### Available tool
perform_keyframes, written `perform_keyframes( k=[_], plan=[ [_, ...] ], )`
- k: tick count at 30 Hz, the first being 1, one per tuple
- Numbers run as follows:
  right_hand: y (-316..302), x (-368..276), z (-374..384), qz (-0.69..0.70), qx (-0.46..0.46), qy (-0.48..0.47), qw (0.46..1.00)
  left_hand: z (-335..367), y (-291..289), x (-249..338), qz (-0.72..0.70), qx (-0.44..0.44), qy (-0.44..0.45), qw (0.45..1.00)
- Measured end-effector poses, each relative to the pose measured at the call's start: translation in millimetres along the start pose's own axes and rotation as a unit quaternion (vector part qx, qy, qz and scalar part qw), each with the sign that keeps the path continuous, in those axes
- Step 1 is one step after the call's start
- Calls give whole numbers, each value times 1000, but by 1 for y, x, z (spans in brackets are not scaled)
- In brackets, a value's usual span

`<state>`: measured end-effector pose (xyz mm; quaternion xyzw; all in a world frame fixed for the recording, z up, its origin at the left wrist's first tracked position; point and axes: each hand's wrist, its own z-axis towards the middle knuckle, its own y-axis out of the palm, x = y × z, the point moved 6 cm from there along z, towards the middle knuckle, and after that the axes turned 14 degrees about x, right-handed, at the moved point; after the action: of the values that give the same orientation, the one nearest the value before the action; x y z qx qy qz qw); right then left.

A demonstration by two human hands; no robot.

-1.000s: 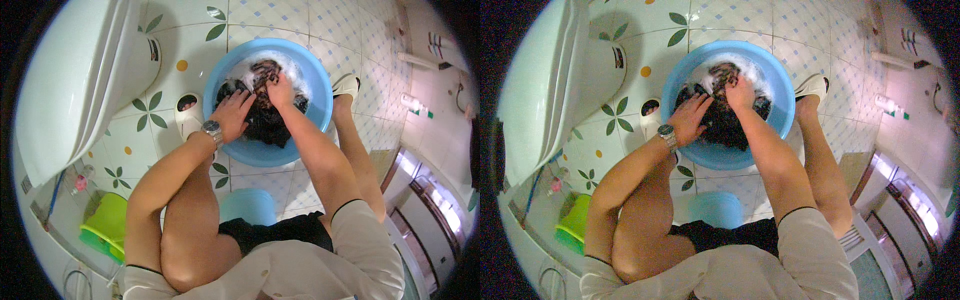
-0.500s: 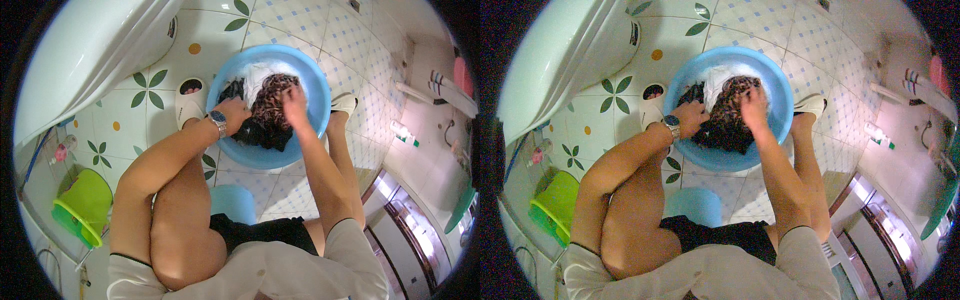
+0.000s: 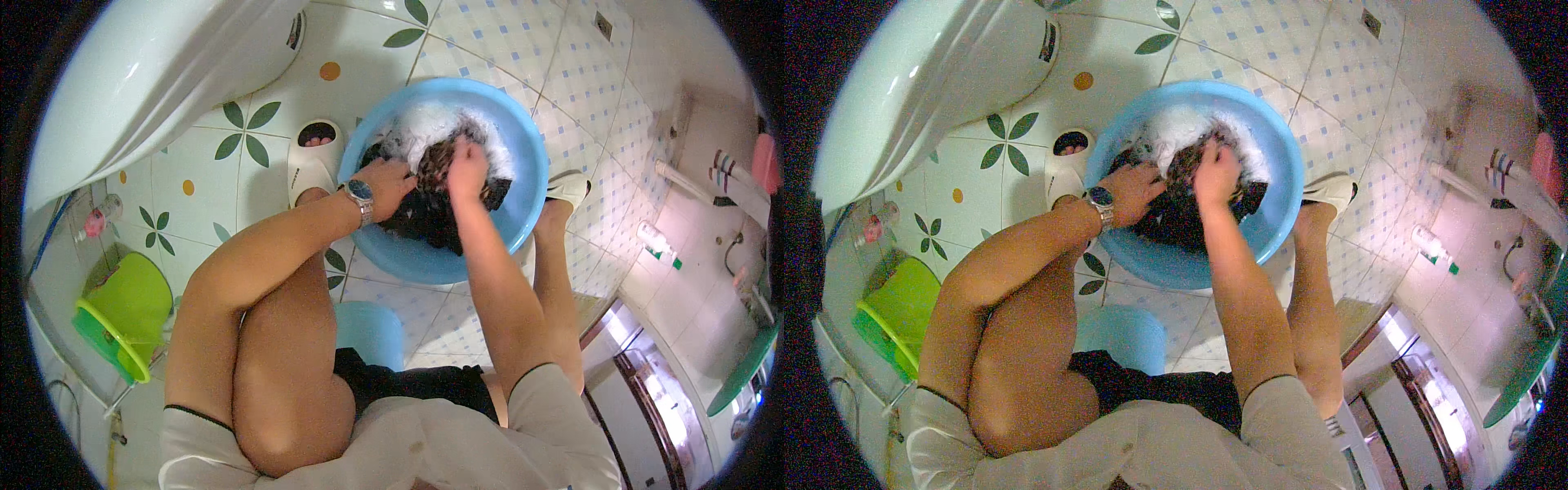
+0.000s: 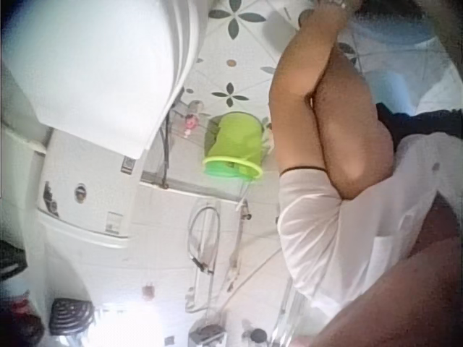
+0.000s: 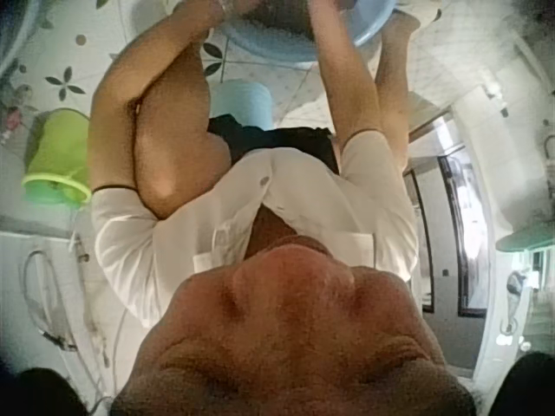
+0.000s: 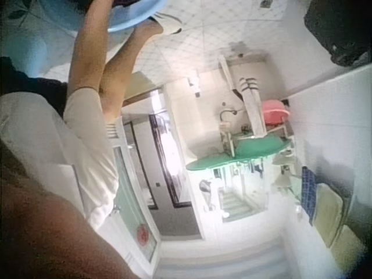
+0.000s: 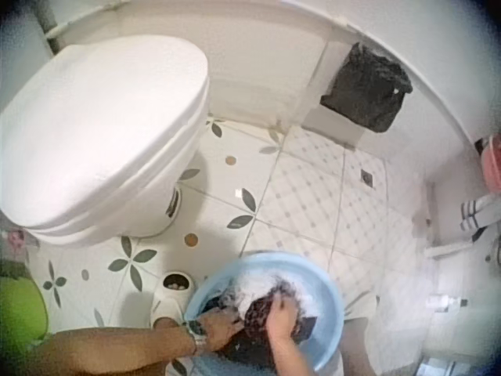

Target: The person washes clothes by hand in a basin filled with soapy water, rubbing, scrubbing, and turning the garments.

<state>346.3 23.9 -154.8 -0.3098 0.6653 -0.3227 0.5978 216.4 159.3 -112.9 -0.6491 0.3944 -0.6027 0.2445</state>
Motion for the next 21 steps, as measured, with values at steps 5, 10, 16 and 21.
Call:
perform_keyframes(
  k=[5,10,16,21],
  plan=[
    [-34,-39,-79,-49,-188,-281,940,-13,10,-10,25,-12,23,999],
    [-32,-7,-32,-277,-158,-438,841,-3,12,-12,-3,-57,-7,998],
    [24,-12,-20,-173,-12,-87,981,-9,3,-4,13,26,30,999],
    [-12,-22,-73,-145,-183,-359,904,-9,4,-10,-41,-27,-56,997]
  ],
)
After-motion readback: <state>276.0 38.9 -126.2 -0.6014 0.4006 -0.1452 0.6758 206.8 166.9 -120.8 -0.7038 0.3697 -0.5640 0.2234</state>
